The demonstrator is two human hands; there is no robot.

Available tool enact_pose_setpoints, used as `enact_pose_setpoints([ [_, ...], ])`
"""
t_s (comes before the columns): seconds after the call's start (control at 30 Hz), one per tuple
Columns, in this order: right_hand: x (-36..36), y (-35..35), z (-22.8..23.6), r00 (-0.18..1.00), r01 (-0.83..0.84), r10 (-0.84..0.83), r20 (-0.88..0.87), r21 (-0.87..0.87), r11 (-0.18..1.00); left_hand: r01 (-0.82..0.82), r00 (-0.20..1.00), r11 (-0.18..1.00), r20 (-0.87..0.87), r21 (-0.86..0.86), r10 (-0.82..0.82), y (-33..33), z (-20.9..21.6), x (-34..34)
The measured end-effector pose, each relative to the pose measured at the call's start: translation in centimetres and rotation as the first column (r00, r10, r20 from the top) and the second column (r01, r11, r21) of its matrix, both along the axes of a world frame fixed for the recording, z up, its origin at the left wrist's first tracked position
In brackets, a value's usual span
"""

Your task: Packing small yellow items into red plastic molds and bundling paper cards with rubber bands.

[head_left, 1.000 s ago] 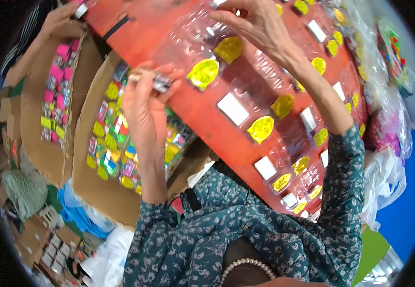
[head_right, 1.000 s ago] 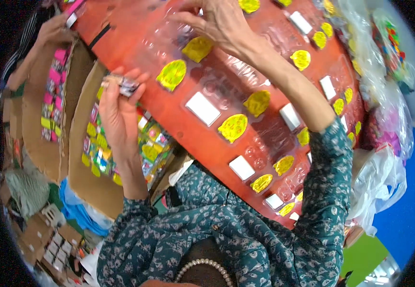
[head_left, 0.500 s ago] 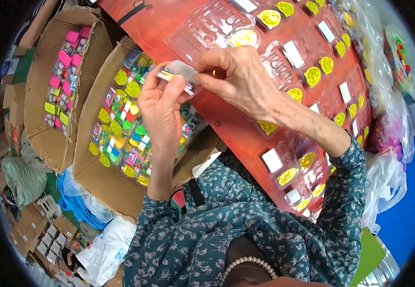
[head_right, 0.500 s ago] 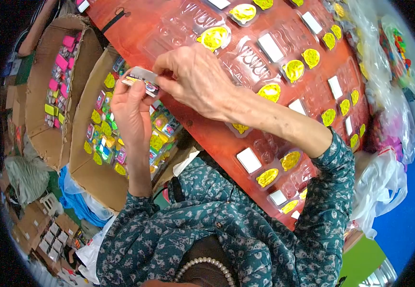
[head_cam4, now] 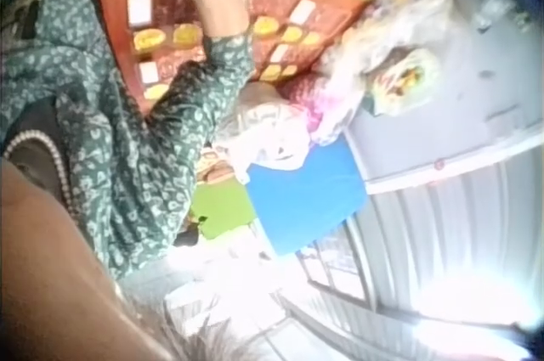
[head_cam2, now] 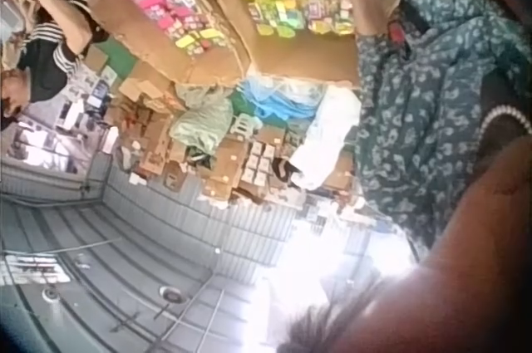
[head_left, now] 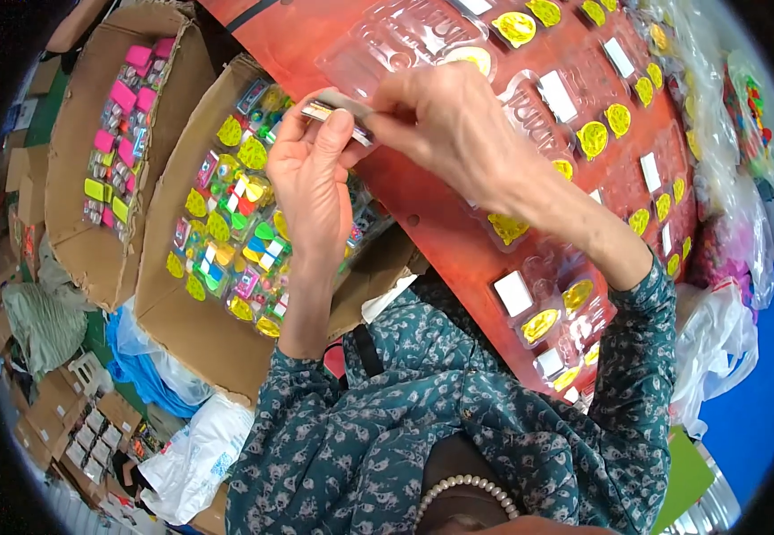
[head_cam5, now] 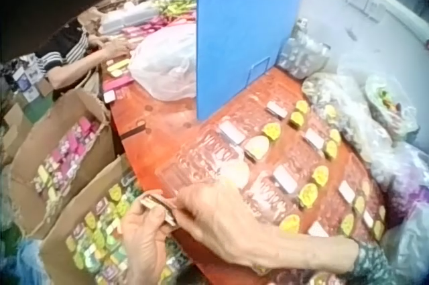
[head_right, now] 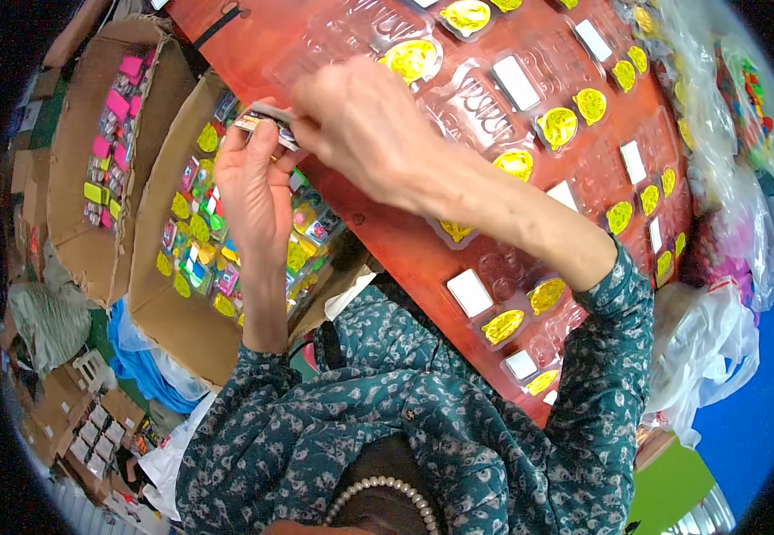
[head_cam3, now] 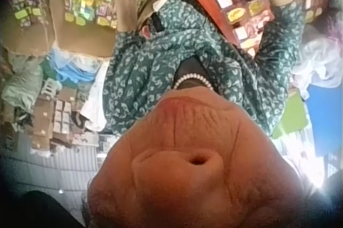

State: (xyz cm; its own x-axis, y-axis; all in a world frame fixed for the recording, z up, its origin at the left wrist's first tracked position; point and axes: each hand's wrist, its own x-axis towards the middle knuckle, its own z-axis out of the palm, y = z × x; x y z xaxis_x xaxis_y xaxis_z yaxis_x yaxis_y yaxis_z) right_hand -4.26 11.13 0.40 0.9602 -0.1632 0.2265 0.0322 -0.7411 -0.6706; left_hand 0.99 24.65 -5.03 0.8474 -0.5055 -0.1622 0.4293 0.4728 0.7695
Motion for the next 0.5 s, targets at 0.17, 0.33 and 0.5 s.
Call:
enact_pose_setpoints([
  [0.17, -0.6, 0.5, 0.6, 0.977, -0.204, 0.213, 0.018, -0.212, 0.956, 0.013, 0.999, 1.0, 0.04, 0.017, -0.013, 0.5, -0.1, -0.3],
  [0.33, 0.4, -1.1, 0.6, 0.98, -0.176, 0.18, -0.079, 0.061, 0.983, 0.069, 0.997, 0.997, -0.03, -0.046, -0.071, 0.6, -0.6, -0.1],
  [0.5, 2.8, -3.8, 1.4, 0.973, 0.134, -0.114, -0.202, 0.086, 0.987, -0.024, 0.997, 0.999, -0.078, 0.033, 0.027, 0.8, -0.3, 0.9],
])
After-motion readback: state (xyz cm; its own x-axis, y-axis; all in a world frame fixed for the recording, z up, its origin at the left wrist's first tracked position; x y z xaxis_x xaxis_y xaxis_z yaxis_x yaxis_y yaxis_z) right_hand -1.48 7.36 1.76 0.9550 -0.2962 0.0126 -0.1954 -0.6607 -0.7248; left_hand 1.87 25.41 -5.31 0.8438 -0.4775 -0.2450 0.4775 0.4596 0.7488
